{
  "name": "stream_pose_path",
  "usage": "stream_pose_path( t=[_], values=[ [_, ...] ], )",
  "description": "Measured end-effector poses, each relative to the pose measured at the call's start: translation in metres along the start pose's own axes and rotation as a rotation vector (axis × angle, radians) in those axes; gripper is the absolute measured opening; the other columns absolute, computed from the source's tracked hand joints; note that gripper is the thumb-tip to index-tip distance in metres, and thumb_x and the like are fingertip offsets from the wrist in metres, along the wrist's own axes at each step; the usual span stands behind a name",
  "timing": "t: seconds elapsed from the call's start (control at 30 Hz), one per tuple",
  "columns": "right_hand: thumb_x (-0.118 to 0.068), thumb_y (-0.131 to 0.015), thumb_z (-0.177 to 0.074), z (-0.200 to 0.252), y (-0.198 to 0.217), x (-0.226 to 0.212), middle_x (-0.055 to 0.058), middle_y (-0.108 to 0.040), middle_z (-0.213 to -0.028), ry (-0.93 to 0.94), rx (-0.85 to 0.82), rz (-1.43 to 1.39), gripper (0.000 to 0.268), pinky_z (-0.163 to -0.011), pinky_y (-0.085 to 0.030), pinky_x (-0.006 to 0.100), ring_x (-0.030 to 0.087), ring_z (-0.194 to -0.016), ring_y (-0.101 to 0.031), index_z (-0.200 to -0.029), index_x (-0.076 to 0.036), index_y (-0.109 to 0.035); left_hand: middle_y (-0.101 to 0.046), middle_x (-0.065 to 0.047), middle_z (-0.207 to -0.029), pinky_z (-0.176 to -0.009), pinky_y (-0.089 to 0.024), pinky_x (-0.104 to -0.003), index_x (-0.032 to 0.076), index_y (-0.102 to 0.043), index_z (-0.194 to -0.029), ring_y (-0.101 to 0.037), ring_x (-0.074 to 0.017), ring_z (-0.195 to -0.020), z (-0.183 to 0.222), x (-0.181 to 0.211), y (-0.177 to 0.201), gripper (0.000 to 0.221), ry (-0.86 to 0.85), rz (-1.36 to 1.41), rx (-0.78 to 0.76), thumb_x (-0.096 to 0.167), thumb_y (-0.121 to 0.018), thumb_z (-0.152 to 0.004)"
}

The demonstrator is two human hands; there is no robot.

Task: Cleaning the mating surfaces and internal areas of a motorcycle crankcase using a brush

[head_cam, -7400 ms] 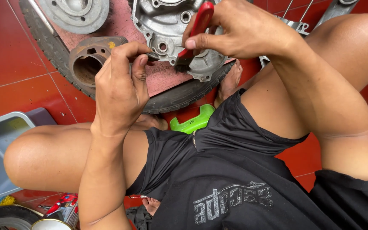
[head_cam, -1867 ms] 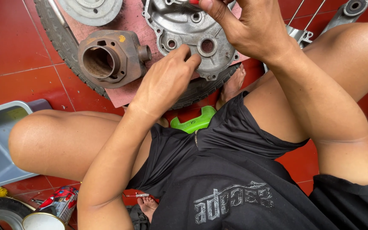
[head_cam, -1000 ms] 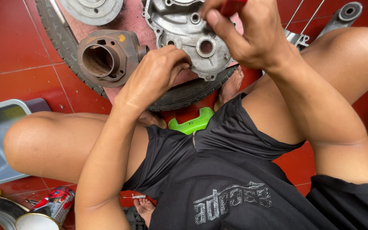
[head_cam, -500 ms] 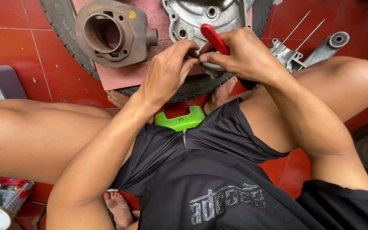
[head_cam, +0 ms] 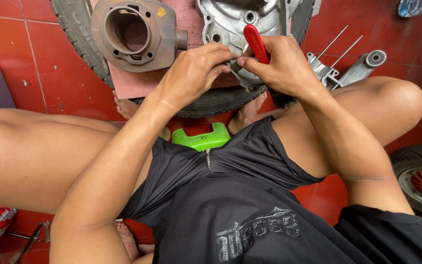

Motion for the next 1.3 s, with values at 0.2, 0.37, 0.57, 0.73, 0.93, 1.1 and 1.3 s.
stream_pose_path(
  t=[0.2,0.37,0.57,0.73,0.93,1.1,1.3],
  values=[
    [-0.010,-0.078,-0.095,0.006,-0.002,-0.006,0.004,-0.052,-0.058,-0.001,0.070,0.012,0.015,-0.044,-0.036,0.029,0.013,-0.049,-0.041,-0.092,0.004,-0.074,-0.073,-0.011,-0.107,-0.076,-0.054,-0.042,-0.003,-0.073,-0.111,-0.071,-0.0315,-0.085,-0.003,0.001,0.002,0.025,0.007,0.037,-0.006,0.000,-0.072,-0.087],
    [-0.002,-0.077,-0.096,0.016,-0.005,-0.020,0.008,-0.056,-0.060,0.163,0.152,0.105,0.019,-0.044,-0.036,0.032,0.015,-0.047,-0.041,-0.085,0.005,-0.063,-0.074,-0.012,-0.104,-0.073,-0.054,-0.039,-0.005,-0.073,-0.110,-0.070,-0.0296,-0.079,-0.005,-0.005,-0.001,0.025,0.060,0.118,-0.015,-0.002,-0.070,-0.086],
    [-0.001,-0.076,-0.095,0.020,-0.007,-0.026,0.011,-0.062,-0.063,0.238,0.220,0.176,0.012,-0.043,-0.039,0.033,0.018,-0.046,-0.046,-0.094,0.008,-0.068,-0.076,-0.009,-0.099,-0.066,-0.055,-0.034,-0.002,-0.077,-0.104,-0.070,-0.0225,-0.072,-0.007,-0.015,-0.006,0.020,0.133,0.163,-0.005,0.002,-0.069,-0.086],
    [0.000,-0.075,-0.095,0.022,-0.013,-0.029,0.011,-0.060,-0.064,0.286,0.232,0.207,0.012,-0.043,-0.038,0.033,0.018,-0.046,-0.044,-0.091,0.006,-0.066,-0.077,-0.007,-0.093,-0.060,-0.054,-0.033,0.000,-0.078,-0.100,-0.067,-0.0196,-0.064,-0.007,-0.012,-0.005,0.020,0.150,0.146,0.045,0.005,-0.069,-0.084],
    [-0.007,-0.076,-0.097,0.026,-0.023,-0.032,0.012,-0.061,-0.063,0.316,0.279,0.382,0.020,-0.043,-0.039,0.038,0.024,-0.042,-0.047,-0.085,0.001,-0.063,-0.076,-0.011,-0.094,-0.066,-0.055,-0.037,-0.004,-0.076,-0.101,-0.069,-0.0253,-0.071,-0.006,-0.013,-0.003,0.019,0.135,0.142,0.022,0.002,-0.069,-0.084],
    [-0.009,-0.074,-0.100,0.018,-0.028,-0.030,0.007,-0.057,-0.062,0.312,0.230,0.391,0.026,-0.042,-0.037,0.038,0.020,-0.042,-0.044,-0.078,0.000,-0.062,-0.075,-0.014,-0.098,-0.069,-0.054,-0.040,-0.006,-0.074,-0.101,-0.069,-0.0310,-0.074,-0.005,-0.010,-0.001,0.020,0.109,0.155,0.007,-0.001,-0.064,-0.084],
    [-0.017,-0.070,-0.099,0.009,-0.012,-0.031,0.009,-0.072,-0.087,0.214,0.038,0.370,0.022,-0.049,-0.045,0.040,0.028,-0.051,-0.059,-0.092,0.002,-0.077,-0.074,-0.012,-0.087,-0.057,-0.052,-0.038,-0.005,-0.076,-0.099,-0.064,-0.0230,-0.059,-0.004,-0.020,-0.004,0.019,0.262,0.096,-0.023,0.006,-0.064,-0.089]
  ],
)
Point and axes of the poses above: each hand's wrist, its own z-axis away from the middle knuckle, its own y-axis out of the back of the hand, x = y × z, the point moved 7 cm from there along -z, towards the middle knuckle
